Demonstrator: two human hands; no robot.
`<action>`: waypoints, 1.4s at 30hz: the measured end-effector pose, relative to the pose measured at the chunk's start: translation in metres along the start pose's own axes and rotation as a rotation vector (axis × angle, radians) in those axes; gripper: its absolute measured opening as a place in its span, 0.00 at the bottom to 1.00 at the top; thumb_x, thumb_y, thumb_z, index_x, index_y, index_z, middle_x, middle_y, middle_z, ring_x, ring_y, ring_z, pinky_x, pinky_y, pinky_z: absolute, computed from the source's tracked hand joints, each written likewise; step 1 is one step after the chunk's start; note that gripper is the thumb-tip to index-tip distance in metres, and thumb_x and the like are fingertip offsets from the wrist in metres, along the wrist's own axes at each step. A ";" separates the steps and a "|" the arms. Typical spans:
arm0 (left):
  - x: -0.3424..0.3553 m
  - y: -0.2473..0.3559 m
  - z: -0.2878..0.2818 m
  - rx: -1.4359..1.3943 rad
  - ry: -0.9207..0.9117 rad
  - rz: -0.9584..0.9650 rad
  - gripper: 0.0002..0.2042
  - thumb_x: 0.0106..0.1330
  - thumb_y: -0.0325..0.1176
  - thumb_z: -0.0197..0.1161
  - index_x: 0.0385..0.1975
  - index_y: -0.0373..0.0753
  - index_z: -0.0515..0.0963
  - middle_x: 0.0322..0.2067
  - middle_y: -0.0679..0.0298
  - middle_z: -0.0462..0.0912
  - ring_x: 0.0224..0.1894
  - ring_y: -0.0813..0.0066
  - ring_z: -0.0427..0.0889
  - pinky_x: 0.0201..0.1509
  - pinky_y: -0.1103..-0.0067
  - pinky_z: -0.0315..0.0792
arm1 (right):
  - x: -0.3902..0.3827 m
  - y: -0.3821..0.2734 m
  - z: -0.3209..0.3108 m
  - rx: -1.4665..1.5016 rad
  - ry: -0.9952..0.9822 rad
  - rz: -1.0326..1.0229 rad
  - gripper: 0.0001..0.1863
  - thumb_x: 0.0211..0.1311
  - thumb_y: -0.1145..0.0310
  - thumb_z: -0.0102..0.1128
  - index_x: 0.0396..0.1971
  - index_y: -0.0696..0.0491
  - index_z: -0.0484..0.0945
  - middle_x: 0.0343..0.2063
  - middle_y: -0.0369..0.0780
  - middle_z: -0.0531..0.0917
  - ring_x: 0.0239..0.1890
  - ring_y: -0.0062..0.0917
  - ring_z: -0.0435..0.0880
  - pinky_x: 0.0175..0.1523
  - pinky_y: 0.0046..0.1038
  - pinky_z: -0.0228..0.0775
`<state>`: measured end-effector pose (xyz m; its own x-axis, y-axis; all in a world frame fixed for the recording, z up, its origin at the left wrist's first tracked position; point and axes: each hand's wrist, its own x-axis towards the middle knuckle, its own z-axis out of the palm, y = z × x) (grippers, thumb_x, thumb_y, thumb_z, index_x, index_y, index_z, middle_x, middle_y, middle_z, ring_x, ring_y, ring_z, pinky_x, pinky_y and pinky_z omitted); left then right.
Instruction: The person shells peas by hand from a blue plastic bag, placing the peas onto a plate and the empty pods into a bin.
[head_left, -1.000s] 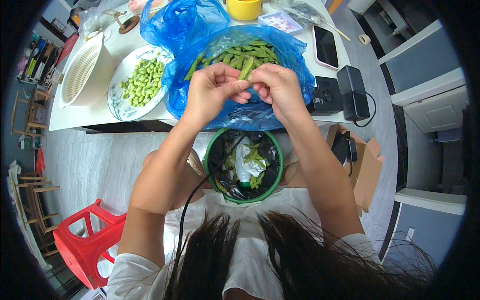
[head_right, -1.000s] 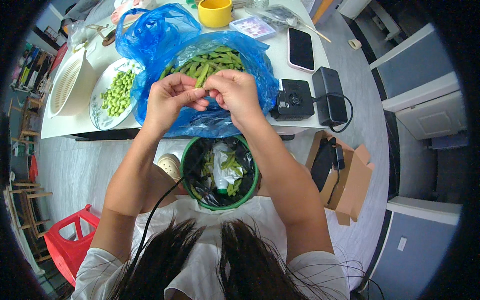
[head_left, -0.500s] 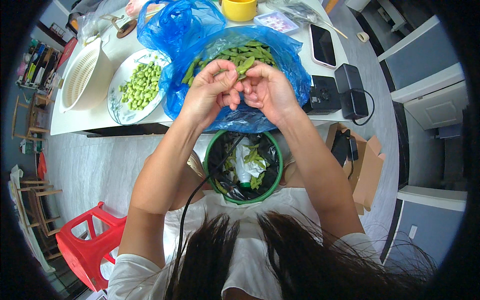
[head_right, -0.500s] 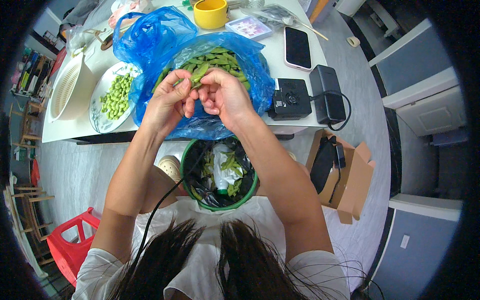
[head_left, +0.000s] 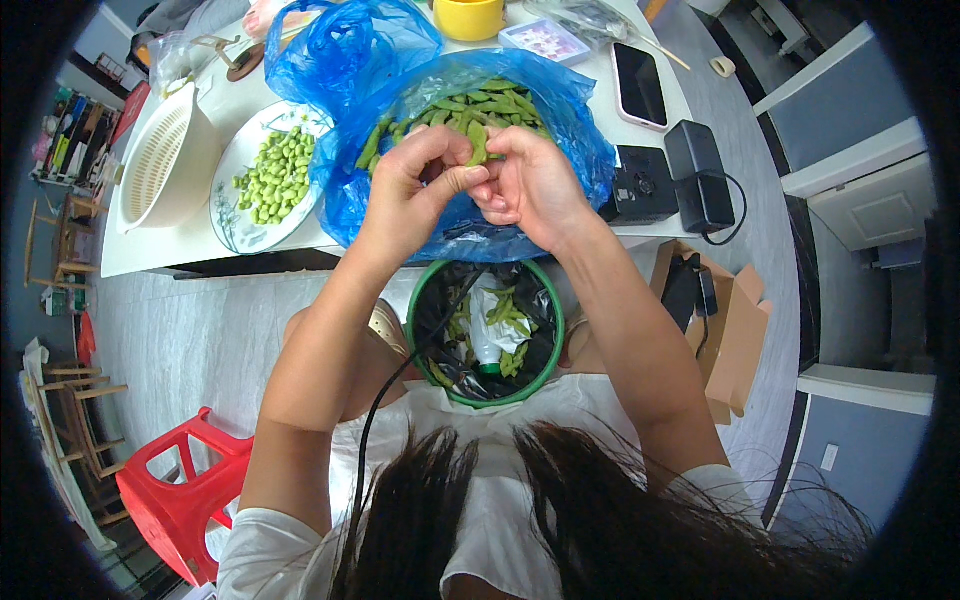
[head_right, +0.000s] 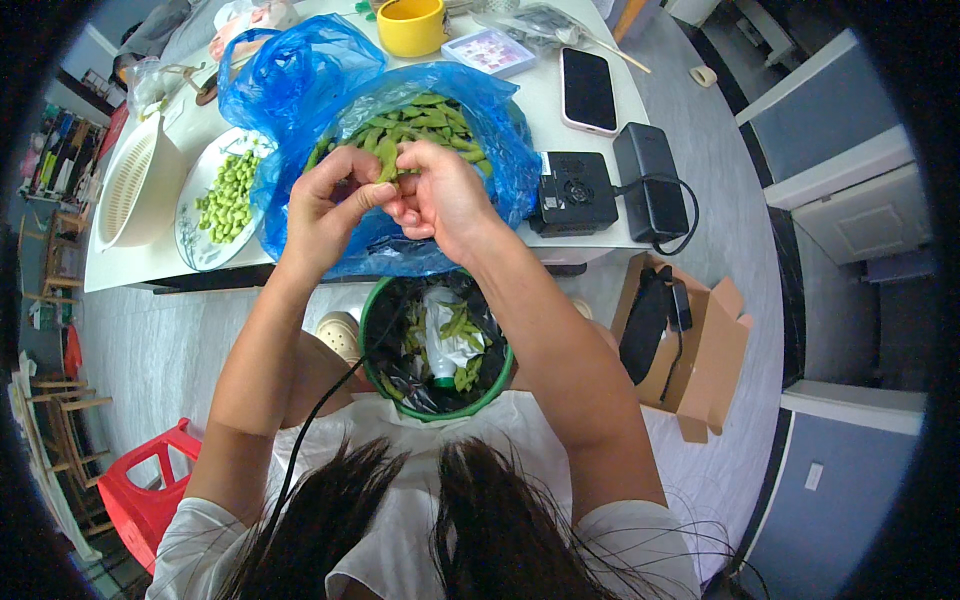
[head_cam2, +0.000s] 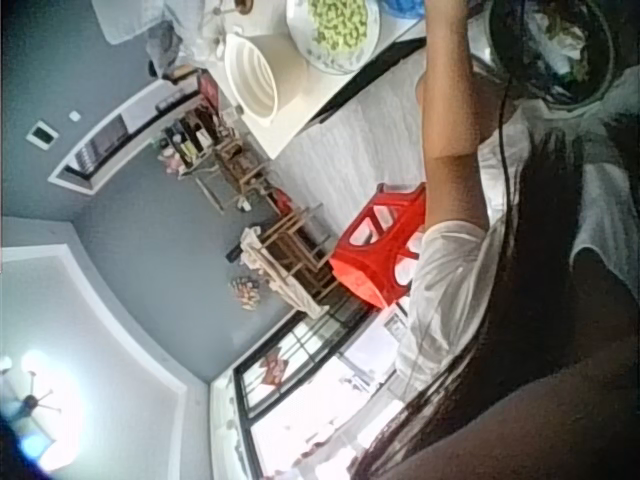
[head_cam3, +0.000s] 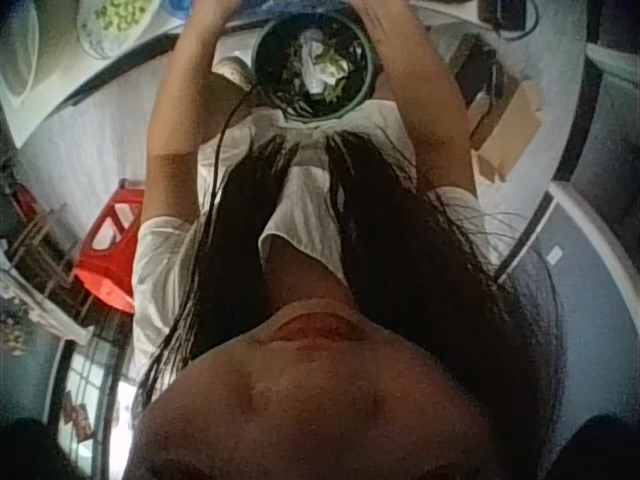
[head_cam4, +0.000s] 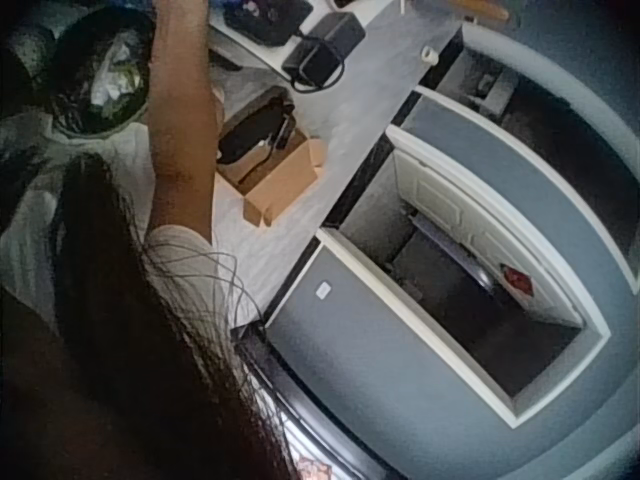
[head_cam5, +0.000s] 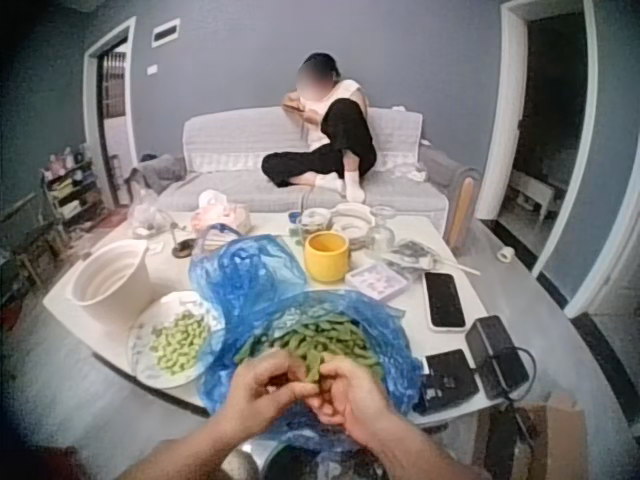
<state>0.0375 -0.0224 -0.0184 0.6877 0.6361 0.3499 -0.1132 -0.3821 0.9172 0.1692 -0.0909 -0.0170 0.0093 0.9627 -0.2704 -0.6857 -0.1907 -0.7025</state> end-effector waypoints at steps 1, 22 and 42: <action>0.000 -0.004 -0.001 0.118 0.001 0.088 0.07 0.50 0.26 0.64 0.21 0.36 0.70 0.18 0.67 0.71 0.22 0.78 0.69 0.25 0.82 0.63 | 0.000 0.001 0.001 -0.002 0.029 0.001 0.07 0.54 0.63 0.41 0.24 0.49 0.64 0.13 0.36 0.69 0.12 0.15 0.61 0.13 0.15 0.45; 0.007 0.002 -0.004 0.424 -0.127 0.445 0.06 0.51 0.25 0.61 0.23 0.34 0.70 0.21 0.64 0.69 0.25 0.73 0.67 0.29 0.80 0.62 | -0.007 0.000 -0.004 0.138 -0.046 0.011 0.05 0.52 0.66 0.44 0.26 0.51 0.64 0.17 0.37 0.67 0.14 0.16 0.57 0.13 0.17 0.48; -0.003 -0.009 0.010 0.250 0.069 0.201 0.04 0.56 0.25 0.58 0.26 0.34 0.69 0.22 0.69 0.68 0.23 0.82 0.64 0.26 0.85 0.59 | -0.008 -0.006 -0.002 0.365 0.094 0.037 0.05 0.46 0.72 0.49 0.24 0.56 0.67 0.19 0.39 0.68 0.16 0.20 0.61 0.18 0.19 0.53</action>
<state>0.0437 -0.0276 -0.0291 0.6179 0.5721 0.5393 -0.0561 -0.6521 0.7560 0.1750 -0.0983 -0.0121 0.0352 0.9315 -0.3620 -0.9008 -0.1273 -0.4151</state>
